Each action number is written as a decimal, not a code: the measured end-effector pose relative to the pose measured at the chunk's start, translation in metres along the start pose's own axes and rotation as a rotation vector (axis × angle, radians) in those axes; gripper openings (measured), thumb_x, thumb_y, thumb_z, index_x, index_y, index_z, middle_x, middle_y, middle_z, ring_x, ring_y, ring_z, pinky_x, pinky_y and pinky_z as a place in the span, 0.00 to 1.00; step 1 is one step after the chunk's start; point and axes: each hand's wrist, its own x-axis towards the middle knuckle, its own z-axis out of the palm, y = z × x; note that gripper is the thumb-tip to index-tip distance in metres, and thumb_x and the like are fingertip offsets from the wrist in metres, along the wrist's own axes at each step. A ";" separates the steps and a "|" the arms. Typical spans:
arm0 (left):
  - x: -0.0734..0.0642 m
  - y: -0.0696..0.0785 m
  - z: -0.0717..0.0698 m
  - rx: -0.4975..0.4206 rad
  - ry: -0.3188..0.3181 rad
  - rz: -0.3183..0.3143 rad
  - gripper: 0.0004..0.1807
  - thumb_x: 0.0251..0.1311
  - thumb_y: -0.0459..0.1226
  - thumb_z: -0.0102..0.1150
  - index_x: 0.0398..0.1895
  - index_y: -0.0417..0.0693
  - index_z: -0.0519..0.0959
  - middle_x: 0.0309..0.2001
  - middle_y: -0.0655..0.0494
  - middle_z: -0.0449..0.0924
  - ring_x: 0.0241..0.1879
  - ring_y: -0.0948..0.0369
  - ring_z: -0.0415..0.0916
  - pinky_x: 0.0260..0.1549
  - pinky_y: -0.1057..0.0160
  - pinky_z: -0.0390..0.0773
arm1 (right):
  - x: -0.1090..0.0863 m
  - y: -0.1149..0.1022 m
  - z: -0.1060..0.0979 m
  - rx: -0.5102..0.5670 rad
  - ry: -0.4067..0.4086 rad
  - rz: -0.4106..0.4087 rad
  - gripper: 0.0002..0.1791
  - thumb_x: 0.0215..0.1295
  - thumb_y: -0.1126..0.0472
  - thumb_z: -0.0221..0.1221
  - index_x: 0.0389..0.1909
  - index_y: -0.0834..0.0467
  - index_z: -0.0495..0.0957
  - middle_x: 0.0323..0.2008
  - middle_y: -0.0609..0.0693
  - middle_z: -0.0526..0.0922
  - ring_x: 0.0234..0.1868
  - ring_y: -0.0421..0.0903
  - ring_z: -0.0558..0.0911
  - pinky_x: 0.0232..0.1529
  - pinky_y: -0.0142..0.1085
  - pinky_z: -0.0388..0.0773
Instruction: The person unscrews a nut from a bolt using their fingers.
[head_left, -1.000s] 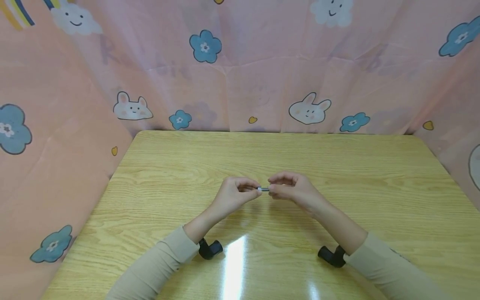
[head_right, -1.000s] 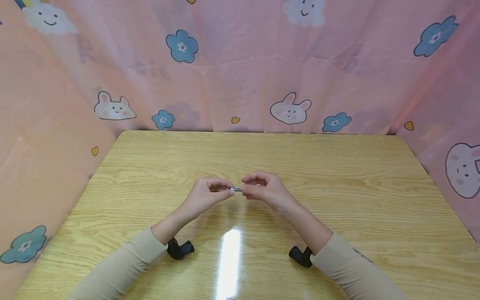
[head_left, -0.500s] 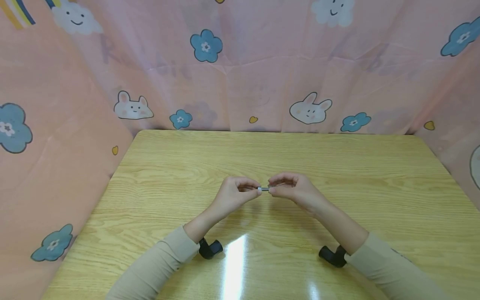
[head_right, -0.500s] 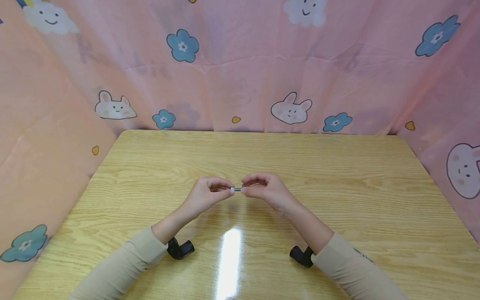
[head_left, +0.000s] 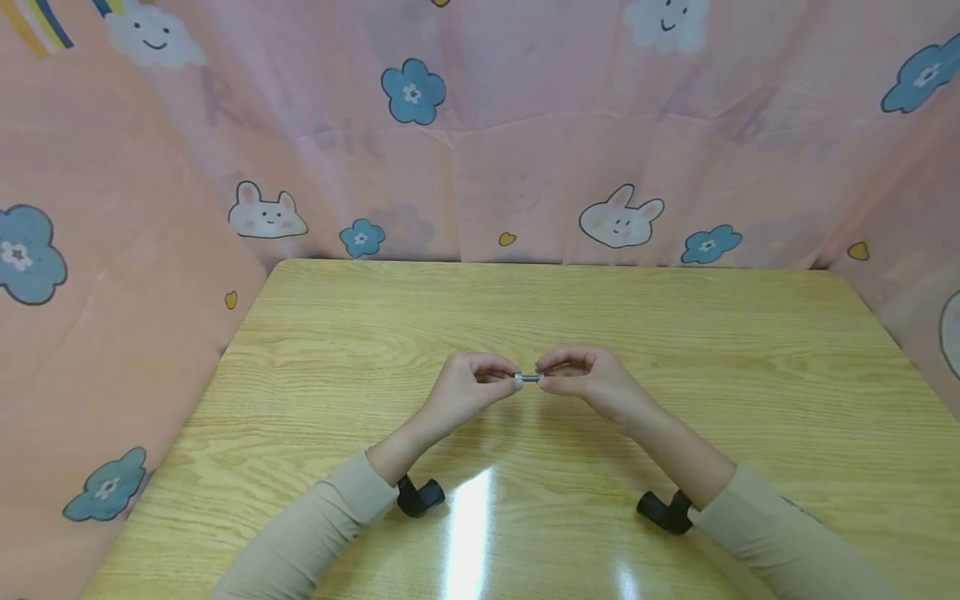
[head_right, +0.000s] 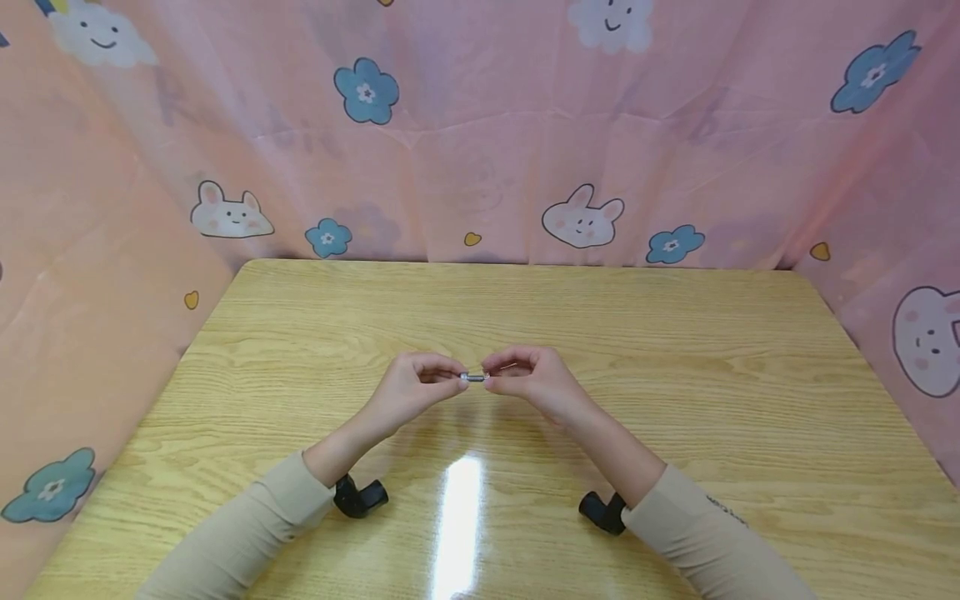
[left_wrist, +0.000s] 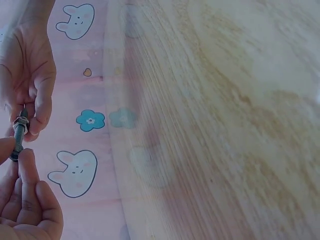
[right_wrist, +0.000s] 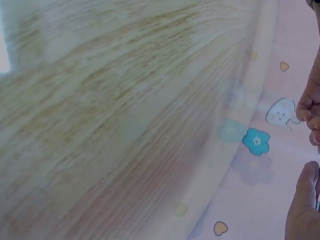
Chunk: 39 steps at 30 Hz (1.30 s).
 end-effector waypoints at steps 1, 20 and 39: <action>0.000 0.000 0.000 0.001 -0.001 0.001 0.07 0.56 0.35 0.63 0.37 0.42 0.83 0.36 0.53 0.83 0.35 0.62 0.79 0.35 0.63 0.79 | 0.000 0.000 0.000 -0.002 -0.002 0.001 0.20 0.59 0.65 0.62 0.49 0.73 0.73 0.44 0.56 0.79 0.41 0.44 0.81 0.46 0.35 0.77; -0.001 0.002 0.001 -0.007 0.009 -0.027 0.09 0.56 0.34 0.64 0.39 0.39 0.83 0.38 0.49 0.82 0.35 0.60 0.79 0.34 0.64 0.79 | 0.000 -0.003 -0.001 -0.002 -0.020 0.044 0.22 0.63 0.59 0.59 0.50 0.73 0.72 0.39 0.53 0.81 0.39 0.45 0.82 0.47 0.42 0.77; -0.002 0.002 0.000 -0.001 0.004 0.007 0.08 0.56 0.36 0.64 0.37 0.41 0.83 0.36 0.52 0.83 0.34 0.61 0.80 0.35 0.64 0.80 | -0.001 -0.002 -0.001 0.044 -0.054 0.077 0.21 0.67 0.60 0.55 0.49 0.76 0.71 0.32 0.52 0.84 0.32 0.42 0.84 0.42 0.41 0.79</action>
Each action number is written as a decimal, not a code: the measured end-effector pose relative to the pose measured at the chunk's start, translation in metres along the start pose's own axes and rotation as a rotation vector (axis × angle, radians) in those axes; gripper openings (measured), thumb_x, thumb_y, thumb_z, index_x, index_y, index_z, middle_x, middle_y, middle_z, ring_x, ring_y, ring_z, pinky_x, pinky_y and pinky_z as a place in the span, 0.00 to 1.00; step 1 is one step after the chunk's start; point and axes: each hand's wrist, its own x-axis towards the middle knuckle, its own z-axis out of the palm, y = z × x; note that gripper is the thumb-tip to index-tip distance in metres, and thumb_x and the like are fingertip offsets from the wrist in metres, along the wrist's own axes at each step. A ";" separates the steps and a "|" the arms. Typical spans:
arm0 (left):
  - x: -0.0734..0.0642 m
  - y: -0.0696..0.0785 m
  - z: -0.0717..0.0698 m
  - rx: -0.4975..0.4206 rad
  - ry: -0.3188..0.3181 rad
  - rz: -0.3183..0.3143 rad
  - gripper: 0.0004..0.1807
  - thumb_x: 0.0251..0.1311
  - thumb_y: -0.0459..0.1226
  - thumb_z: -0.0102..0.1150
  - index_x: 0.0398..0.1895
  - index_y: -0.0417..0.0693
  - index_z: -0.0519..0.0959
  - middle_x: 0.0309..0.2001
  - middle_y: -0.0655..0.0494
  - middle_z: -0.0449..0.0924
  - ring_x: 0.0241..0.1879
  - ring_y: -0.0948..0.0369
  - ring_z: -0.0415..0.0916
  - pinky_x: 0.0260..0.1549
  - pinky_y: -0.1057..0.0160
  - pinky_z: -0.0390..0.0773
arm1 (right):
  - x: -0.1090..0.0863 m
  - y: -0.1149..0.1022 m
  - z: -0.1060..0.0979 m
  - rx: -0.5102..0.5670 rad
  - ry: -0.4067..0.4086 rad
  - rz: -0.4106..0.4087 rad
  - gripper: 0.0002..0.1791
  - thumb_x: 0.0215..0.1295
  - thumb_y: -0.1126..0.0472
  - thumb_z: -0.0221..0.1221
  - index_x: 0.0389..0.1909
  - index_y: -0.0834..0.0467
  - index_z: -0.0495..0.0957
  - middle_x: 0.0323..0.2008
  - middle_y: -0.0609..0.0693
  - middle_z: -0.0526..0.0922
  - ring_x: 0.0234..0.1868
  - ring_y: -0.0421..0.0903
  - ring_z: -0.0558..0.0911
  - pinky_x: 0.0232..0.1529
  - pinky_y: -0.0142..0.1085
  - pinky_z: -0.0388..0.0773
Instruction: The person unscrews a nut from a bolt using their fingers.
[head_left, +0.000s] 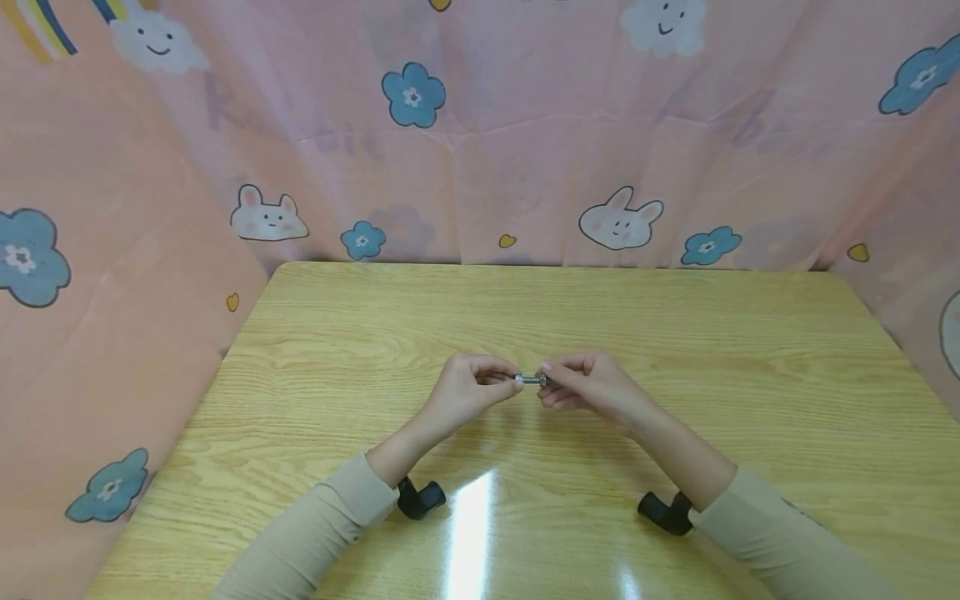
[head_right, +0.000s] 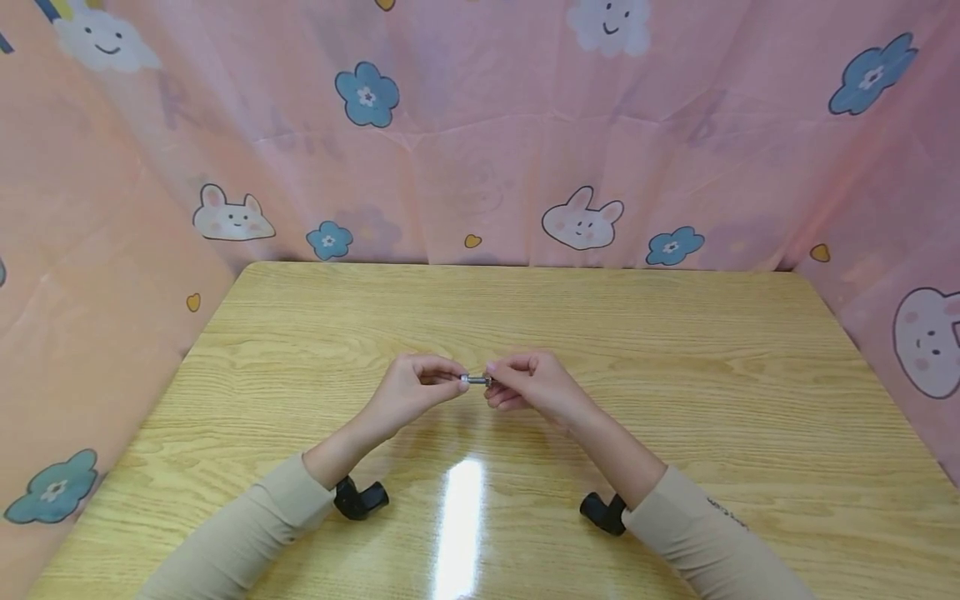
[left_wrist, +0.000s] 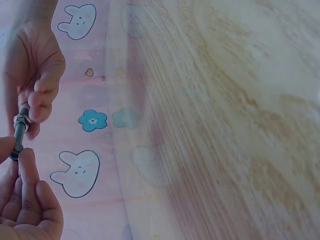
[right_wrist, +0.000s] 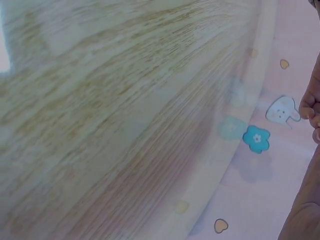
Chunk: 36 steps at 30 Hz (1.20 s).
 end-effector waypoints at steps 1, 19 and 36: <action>0.000 0.000 0.000 0.000 -0.001 0.003 0.09 0.56 0.36 0.63 0.37 0.40 0.83 0.36 0.52 0.83 0.34 0.61 0.80 0.35 0.64 0.80 | 0.000 0.000 0.000 0.002 -0.001 0.006 0.21 0.67 0.60 0.55 0.48 0.77 0.72 0.31 0.53 0.84 0.32 0.42 0.84 0.42 0.40 0.79; 0.001 0.000 0.003 -0.017 -0.012 0.011 0.10 0.56 0.34 0.63 0.38 0.37 0.83 0.38 0.48 0.83 0.35 0.60 0.80 0.35 0.65 0.79 | 0.001 0.003 -0.003 0.003 -0.025 0.006 0.15 0.65 0.62 0.57 0.43 0.73 0.74 0.29 0.51 0.83 0.31 0.43 0.83 0.38 0.37 0.81; 0.001 -0.002 0.001 -0.008 -0.006 0.016 0.08 0.56 0.35 0.63 0.37 0.40 0.83 0.36 0.51 0.83 0.34 0.61 0.80 0.35 0.64 0.80 | 0.005 0.004 -0.002 -0.035 -0.001 -0.009 0.20 0.63 0.63 0.59 0.48 0.76 0.71 0.34 0.53 0.82 0.34 0.43 0.83 0.42 0.39 0.79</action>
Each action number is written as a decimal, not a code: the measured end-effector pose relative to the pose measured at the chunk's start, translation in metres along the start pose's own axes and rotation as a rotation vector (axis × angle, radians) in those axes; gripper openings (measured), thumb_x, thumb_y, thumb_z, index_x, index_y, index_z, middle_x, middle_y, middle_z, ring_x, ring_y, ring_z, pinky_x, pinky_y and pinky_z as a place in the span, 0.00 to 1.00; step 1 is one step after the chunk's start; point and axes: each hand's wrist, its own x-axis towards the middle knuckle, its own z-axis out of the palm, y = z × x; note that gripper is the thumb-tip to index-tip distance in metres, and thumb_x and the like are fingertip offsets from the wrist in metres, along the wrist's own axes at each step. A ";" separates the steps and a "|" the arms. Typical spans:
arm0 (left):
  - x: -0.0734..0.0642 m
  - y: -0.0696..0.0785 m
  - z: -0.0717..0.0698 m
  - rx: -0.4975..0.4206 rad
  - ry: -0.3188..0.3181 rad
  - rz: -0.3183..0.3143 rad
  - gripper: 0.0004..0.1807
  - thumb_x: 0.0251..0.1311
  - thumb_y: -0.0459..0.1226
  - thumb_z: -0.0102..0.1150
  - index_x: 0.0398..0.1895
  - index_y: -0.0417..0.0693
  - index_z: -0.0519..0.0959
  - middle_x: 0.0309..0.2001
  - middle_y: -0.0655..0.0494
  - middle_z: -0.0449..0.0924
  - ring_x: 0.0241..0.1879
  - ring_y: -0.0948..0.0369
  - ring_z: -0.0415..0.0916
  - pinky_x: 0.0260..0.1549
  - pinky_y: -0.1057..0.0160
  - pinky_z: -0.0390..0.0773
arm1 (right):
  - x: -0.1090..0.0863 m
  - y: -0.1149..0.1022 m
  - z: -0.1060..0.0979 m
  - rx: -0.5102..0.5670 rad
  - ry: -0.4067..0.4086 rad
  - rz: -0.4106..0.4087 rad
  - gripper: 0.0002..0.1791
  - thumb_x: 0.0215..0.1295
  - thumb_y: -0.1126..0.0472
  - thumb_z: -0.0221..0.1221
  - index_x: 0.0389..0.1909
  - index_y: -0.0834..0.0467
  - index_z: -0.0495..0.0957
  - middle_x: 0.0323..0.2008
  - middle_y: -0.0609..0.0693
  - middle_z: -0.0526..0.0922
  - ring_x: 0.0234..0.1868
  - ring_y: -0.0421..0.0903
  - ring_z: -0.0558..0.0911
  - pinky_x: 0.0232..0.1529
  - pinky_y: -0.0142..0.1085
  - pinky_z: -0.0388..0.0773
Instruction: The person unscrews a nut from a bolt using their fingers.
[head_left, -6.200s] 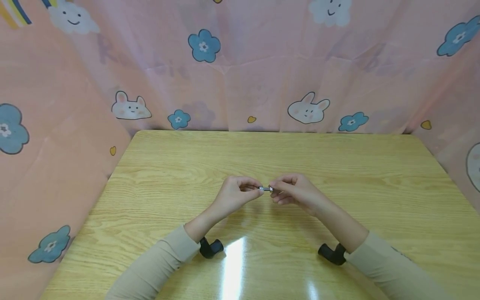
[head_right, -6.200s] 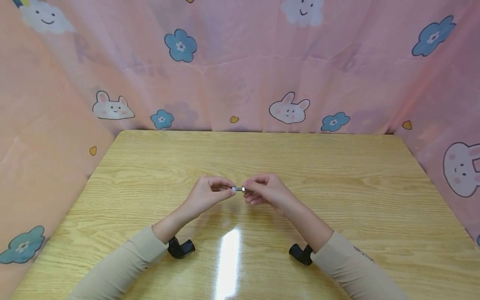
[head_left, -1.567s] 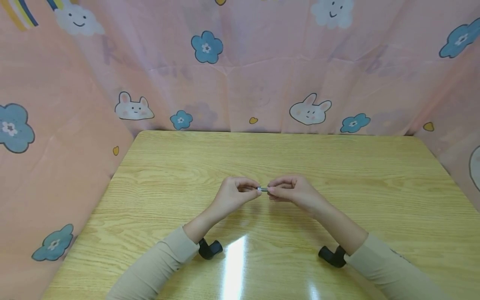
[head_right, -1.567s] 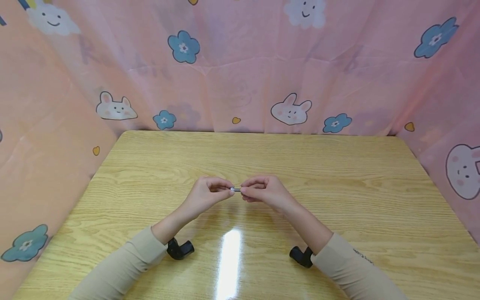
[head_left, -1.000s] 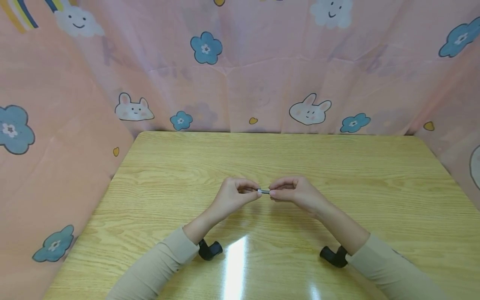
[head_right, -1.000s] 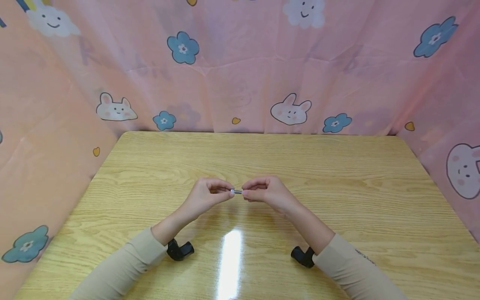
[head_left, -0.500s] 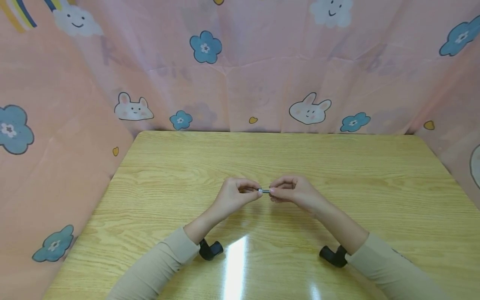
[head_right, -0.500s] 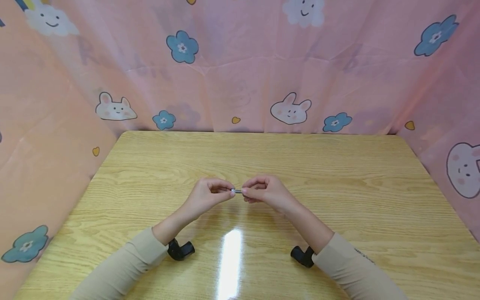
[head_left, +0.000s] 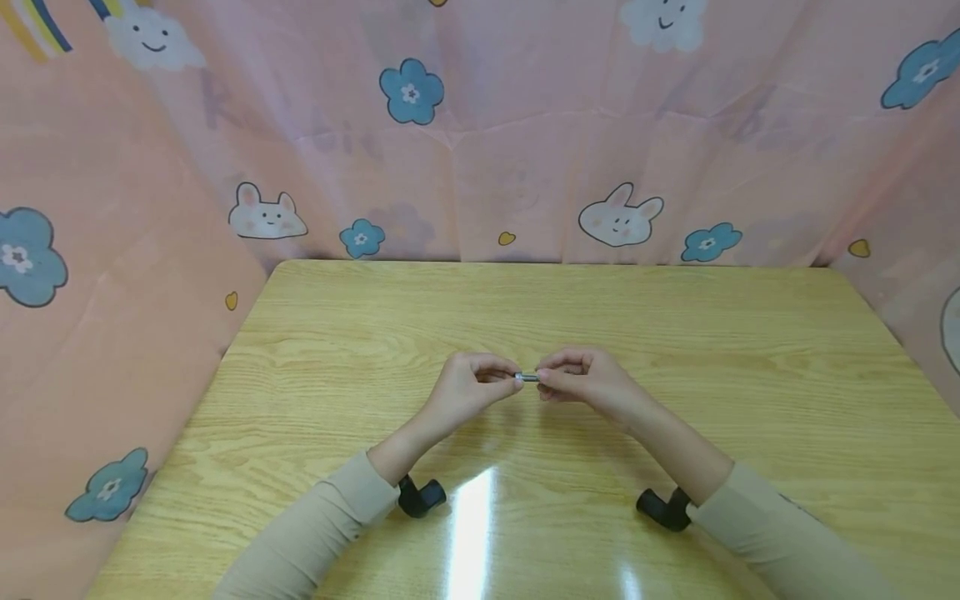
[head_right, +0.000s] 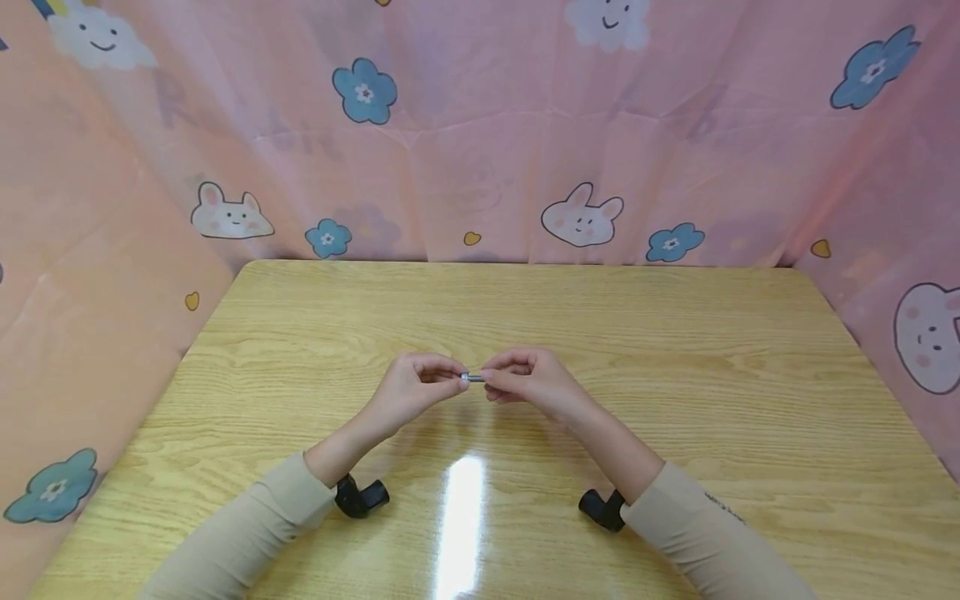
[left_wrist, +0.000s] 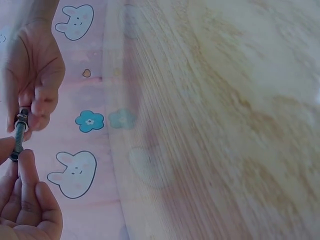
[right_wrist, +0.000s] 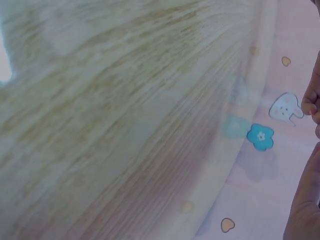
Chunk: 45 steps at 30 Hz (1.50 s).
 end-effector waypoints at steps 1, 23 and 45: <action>0.000 0.000 0.000 0.000 -0.002 0.002 0.08 0.56 0.35 0.63 0.37 0.40 0.83 0.36 0.52 0.83 0.34 0.61 0.80 0.35 0.64 0.80 | 0.000 0.000 0.000 -0.019 0.003 -0.017 0.20 0.61 0.64 0.61 0.48 0.76 0.71 0.37 0.54 0.82 0.36 0.44 0.82 0.44 0.39 0.79; -0.001 0.002 0.001 -0.019 -0.011 -0.008 0.08 0.56 0.34 0.63 0.37 0.39 0.83 0.36 0.51 0.83 0.34 0.61 0.80 0.35 0.64 0.80 | -0.004 -0.001 -0.001 -0.057 0.025 -0.049 0.24 0.59 0.62 0.63 0.53 0.70 0.70 0.45 0.61 0.78 0.40 0.45 0.81 0.46 0.41 0.78; 0.001 0.004 0.001 -0.011 -0.004 -0.002 0.09 0.57 0.36 0.63 0.38 0.39 0.83 0.36 0.51 0.83 0.34 0.61 0.80 0.34 0.63 0.80 | -0.005 -0.002 -0.002 0.005 0.016 -0.022 0.21 0.65 0.60 0.57 0.49 0.75 0.71 0.33 0.55 0.83 0.34 0.43 0.83 0.42 0.39 0.80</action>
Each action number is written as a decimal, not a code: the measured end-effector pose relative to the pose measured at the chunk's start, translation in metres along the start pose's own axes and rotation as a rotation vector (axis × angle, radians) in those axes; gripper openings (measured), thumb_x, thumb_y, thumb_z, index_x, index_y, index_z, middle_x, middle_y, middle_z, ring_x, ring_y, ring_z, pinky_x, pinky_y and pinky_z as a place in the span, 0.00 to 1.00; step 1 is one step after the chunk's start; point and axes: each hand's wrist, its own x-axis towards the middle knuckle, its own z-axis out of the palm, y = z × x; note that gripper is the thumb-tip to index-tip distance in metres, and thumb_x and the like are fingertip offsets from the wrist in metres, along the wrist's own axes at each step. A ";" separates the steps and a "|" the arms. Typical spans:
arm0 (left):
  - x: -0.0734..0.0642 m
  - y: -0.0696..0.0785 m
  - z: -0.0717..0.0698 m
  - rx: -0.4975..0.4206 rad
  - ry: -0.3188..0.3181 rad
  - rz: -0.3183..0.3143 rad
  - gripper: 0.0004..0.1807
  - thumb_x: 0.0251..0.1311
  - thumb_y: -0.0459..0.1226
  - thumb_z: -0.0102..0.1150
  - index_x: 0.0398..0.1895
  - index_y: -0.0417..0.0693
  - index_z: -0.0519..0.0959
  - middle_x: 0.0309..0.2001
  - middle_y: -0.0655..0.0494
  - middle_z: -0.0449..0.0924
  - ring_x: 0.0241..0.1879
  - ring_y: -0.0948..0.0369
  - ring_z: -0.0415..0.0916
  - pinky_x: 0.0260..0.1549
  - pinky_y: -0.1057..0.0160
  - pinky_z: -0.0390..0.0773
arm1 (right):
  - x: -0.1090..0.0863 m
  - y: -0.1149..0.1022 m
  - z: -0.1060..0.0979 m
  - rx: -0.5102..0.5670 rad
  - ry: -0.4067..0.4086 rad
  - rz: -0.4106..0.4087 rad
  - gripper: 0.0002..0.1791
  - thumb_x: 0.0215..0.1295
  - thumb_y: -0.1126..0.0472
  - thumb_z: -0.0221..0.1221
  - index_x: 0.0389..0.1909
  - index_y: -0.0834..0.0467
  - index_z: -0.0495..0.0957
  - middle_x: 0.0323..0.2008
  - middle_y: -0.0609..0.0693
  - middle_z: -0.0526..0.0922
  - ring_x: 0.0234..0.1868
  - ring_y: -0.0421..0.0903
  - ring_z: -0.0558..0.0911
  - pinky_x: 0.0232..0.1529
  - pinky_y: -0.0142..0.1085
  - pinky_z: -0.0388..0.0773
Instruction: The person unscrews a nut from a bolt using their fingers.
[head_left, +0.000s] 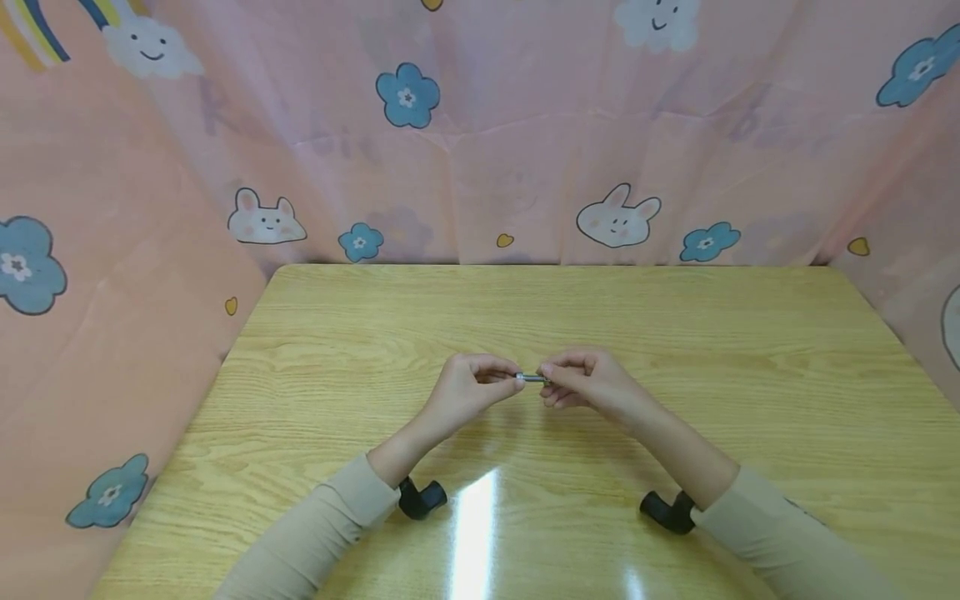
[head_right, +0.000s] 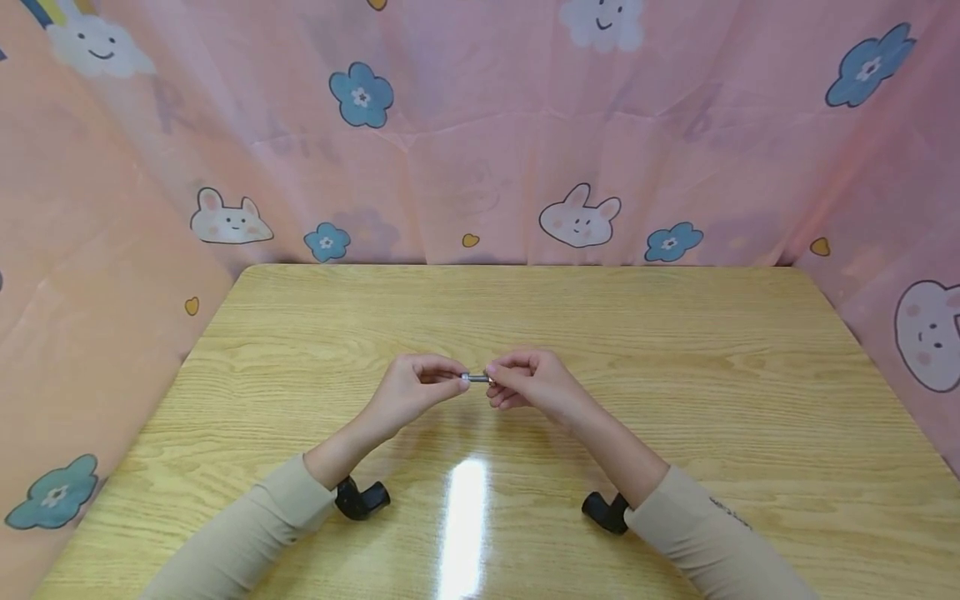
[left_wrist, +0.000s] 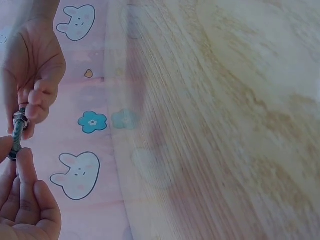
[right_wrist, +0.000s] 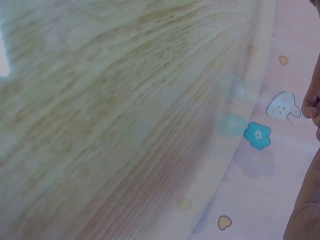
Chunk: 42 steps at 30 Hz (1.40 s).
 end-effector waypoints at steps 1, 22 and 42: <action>0.000 0.000 0.000 0.001 -0.001 0.001 0.09 0.57 0.36 0.63 0.38 0.39 0.83 0.36 0.50 0.83 0.34 0.61 0.80 0.34 0.63 0.80 | 0.000 0.000 0.000 -0.007 -0.001 -0.009 0.20 0.64 0.61 0.58 0.48 0.74 0.72 0.35 0.54 0.82 0.35 0.43 0.83 0.42 0.39 0.79; 0.002 -0.002 -0.001 0.003 0.006 0.004 0.08 0.56 0.35 0.63 0.37 0.40 0.83 0.36 0.53 0.83 0.33 0.62 0.80 0.34 0.63 0.80 | 0.002 0.000 -0.003 0.016 -0.023 -0.037 0.22 0.63 0.63 0.58 0.53 0.71 0.69 0.42 0.57 0.80 0.38 0.44 0.82 0.44 0.38 0.79; 0.003 0.001 -0.001 0.016 0.017 -0.039 0.09 0.56 0.31 0.62 0.39 0.34 0.82 0.38 0.44 0.82 0.35 0.57 0.80 0.34 0.64 0.79 | 0.001 -0.001 -0.001 -0.025 0.006 -0.023 0.18 0.64 0.63 0.58 0.47 0.73 0.71 0.34 0.53 0.80 0.32 0.42 0.81 0.40 0.37 0.80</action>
